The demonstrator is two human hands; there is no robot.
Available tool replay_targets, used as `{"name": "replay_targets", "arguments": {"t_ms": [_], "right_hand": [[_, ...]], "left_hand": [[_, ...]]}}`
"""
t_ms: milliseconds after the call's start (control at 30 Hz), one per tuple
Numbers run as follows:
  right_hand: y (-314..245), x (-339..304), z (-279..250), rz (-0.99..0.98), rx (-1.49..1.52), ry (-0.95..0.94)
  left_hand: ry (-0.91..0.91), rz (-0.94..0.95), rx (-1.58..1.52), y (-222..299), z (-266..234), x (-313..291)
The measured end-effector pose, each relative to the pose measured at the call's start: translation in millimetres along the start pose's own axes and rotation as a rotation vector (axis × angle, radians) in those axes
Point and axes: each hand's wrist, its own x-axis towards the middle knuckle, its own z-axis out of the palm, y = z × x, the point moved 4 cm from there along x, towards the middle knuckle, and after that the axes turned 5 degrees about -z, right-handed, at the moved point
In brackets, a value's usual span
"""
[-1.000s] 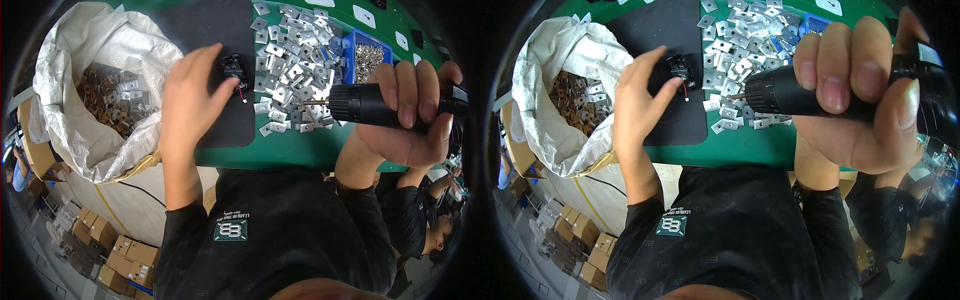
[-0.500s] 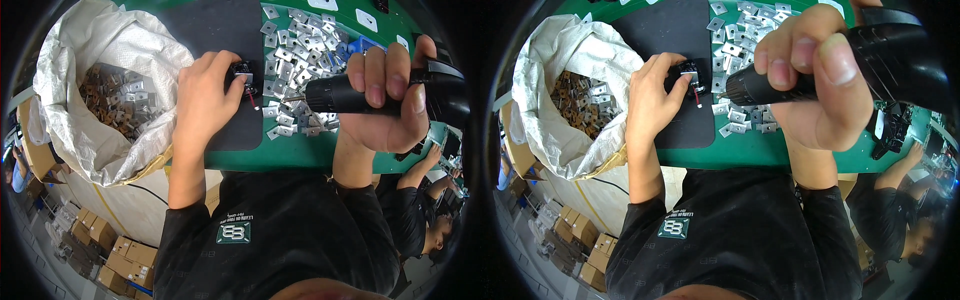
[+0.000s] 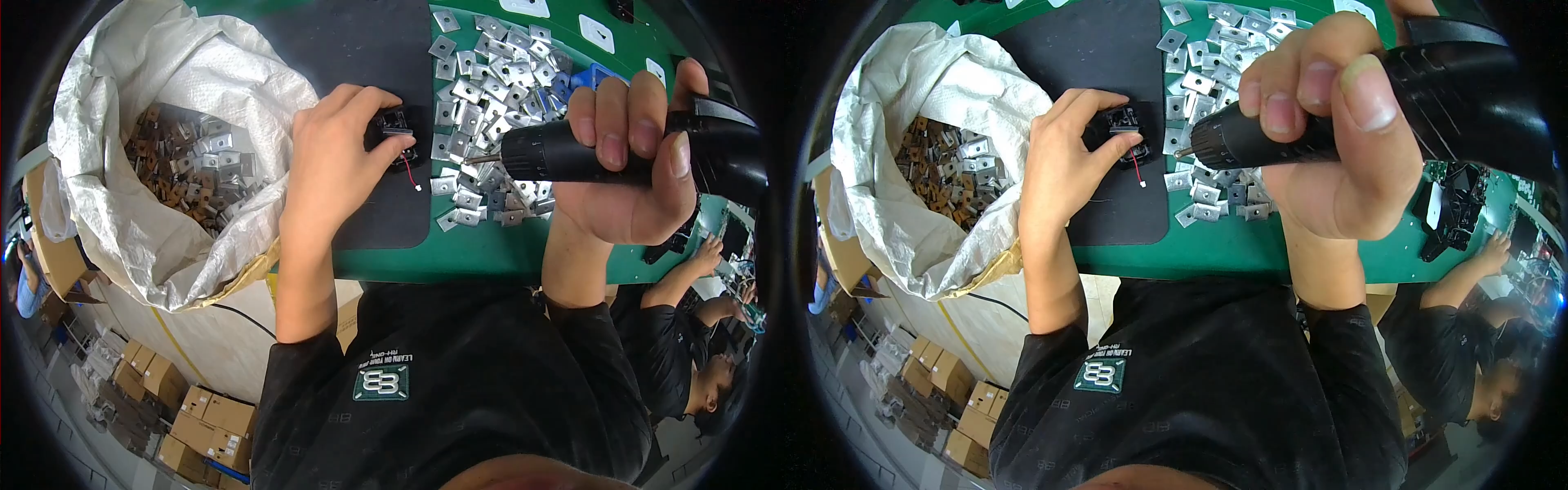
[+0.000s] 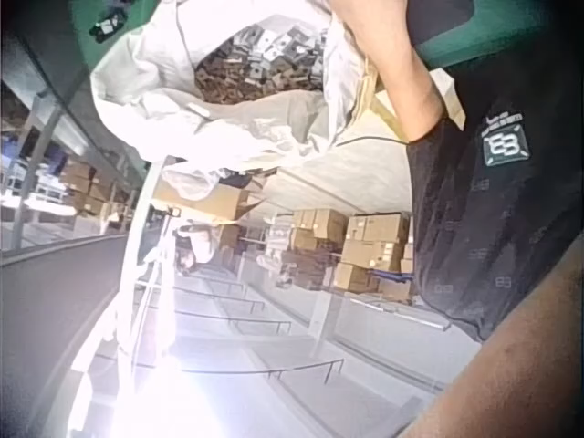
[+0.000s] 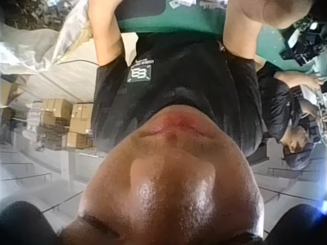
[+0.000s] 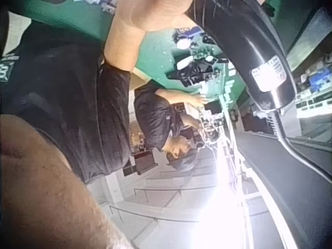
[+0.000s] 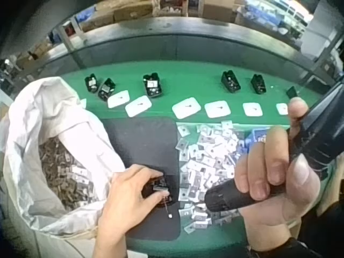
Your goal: The person assembles small electronic components by securing circuit boards and metal brackets into an electronic housing with screws, using an electric screwdriver.
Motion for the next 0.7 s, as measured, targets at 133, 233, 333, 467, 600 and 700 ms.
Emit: {"name": "replay_targets", "arguments": {"t_ms": [133, 233, 333, 467, 600, 700], "right_hand": [[5.1, -0.9, 0.8, 0.004, 0.031, -0.005], [7.8, 0.1, 10.6, 0.013, -0.107, 0.082], [10.0, -1.7, 11.2, -0.04, -0.102, 0.083], [12.9, -1.2, 0.9, -0.001, -0.03, 0.007], [20.4, 1.2, 5.7, -0.002, -0.075, 0.012], [32.2, 2.7, 10.7, -0.019, -0.089, 0.009]], "left_hand": [[-0.036, -0.148, -0.061, -4.6, -2.9, -1.9], [-0.079, -0.143, -0.063, -0.3, -4.9, -3.5], [-0.014, 0.004, 0.003, 3.2, -10.8, -10.3], [-0.05, 0.101, 0.022, 7.3, -25.1, -24.0], [-0.045, 0.061, 0.226, -3.8, -13.8, -27.7], [0.075, 0.178, 0.256, -6.4, -3.5, -28.0]]}}
